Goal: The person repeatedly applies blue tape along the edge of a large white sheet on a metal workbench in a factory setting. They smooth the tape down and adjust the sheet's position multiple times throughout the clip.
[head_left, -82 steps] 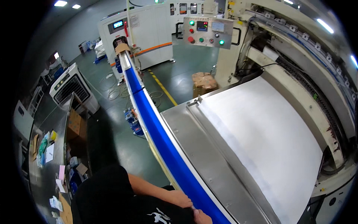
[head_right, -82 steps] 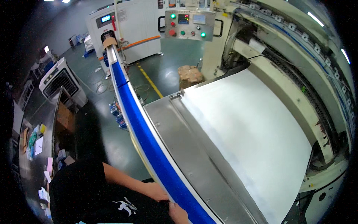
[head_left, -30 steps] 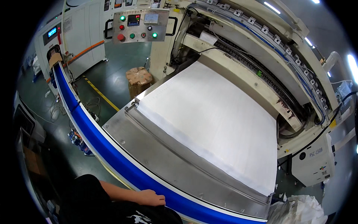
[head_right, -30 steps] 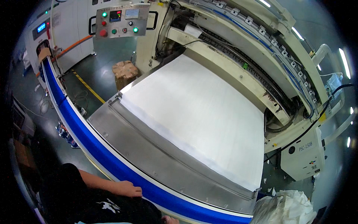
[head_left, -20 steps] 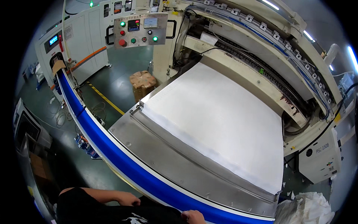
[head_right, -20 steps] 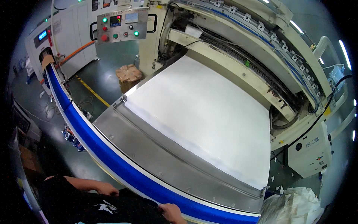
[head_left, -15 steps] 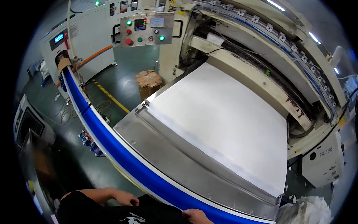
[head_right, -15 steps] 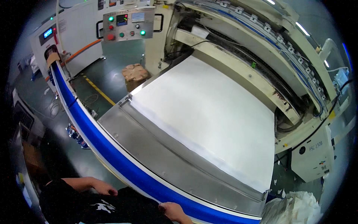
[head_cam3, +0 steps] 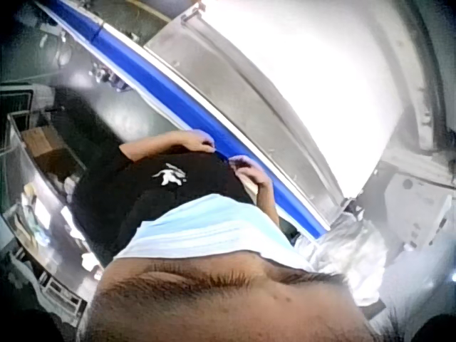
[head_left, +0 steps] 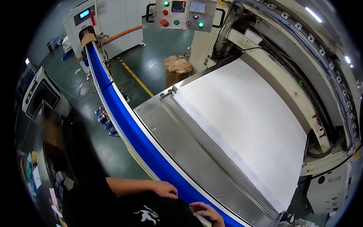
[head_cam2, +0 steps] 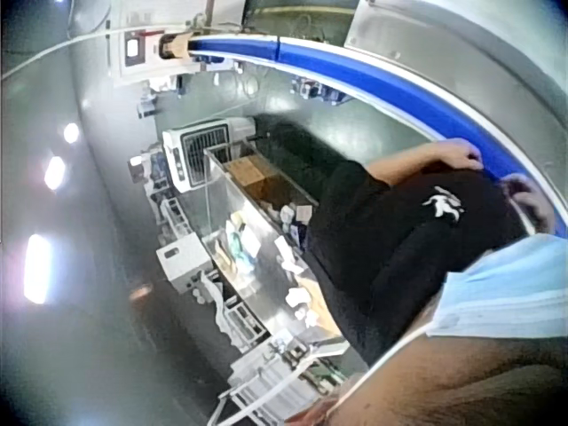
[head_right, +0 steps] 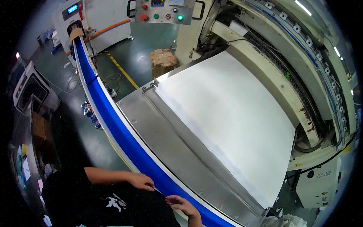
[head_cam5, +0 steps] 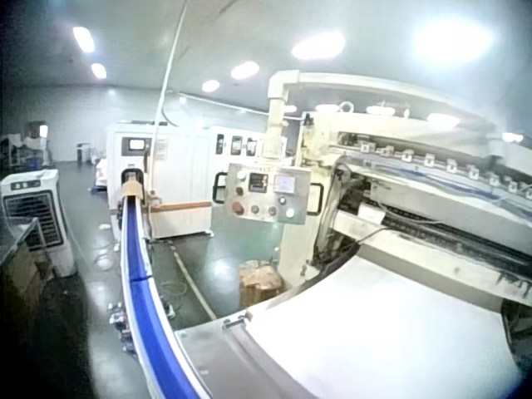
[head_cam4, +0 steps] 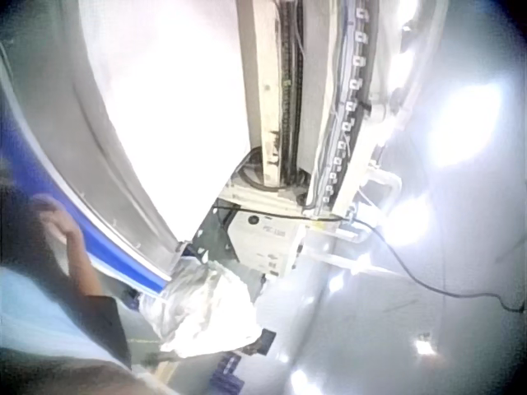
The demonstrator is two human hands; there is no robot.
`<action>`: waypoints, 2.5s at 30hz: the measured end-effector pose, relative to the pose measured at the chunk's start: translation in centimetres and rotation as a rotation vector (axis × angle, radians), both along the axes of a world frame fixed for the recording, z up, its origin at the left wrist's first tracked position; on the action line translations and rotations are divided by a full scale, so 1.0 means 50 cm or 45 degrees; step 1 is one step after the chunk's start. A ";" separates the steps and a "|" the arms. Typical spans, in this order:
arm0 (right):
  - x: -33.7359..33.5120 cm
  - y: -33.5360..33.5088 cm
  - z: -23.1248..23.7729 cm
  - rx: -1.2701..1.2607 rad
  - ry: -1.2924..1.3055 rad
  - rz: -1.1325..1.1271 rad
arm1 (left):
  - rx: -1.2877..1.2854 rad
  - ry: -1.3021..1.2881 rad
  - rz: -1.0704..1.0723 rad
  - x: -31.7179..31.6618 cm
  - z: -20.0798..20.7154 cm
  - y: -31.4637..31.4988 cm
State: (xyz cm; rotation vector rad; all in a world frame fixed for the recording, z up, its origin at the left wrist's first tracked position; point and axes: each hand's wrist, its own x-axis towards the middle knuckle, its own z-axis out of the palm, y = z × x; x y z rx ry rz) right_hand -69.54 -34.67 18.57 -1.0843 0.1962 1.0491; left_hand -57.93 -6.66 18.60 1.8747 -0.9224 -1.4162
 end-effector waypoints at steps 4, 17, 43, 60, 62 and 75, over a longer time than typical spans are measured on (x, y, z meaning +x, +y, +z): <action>0.025 0.017 -0.007 -0.138 0.031 -0.056 | -0.022 -0.244 -0.149 0.031 -0.022 -0.010; 0.220 0.116 -0.048 -0.466 -0.215 0.690 | -0.129 -0.471 0.245 0.307 -0.103 -0.005; 1.173 0.249 -0.190 -1.339 -1.273 -0.042 | -0.122 -1.477 0.870 0.613 -0.301 0.054; 1.185 0.244 -0.201 -1.360 -1.170 -0.107 | -0.291 -1.723 1.214 0.786 -0.273 0.047; 1.186 0.243 -0.204 -1.374 -1.204 -0.117 | -0.284 -1.835 1.171 0.827 -0.269 0.043; 1.177 0.247 -0.217 -1.483 -1.335 -0.164 | -0.195 -1.989 0.895 0.864 -0.296 0.066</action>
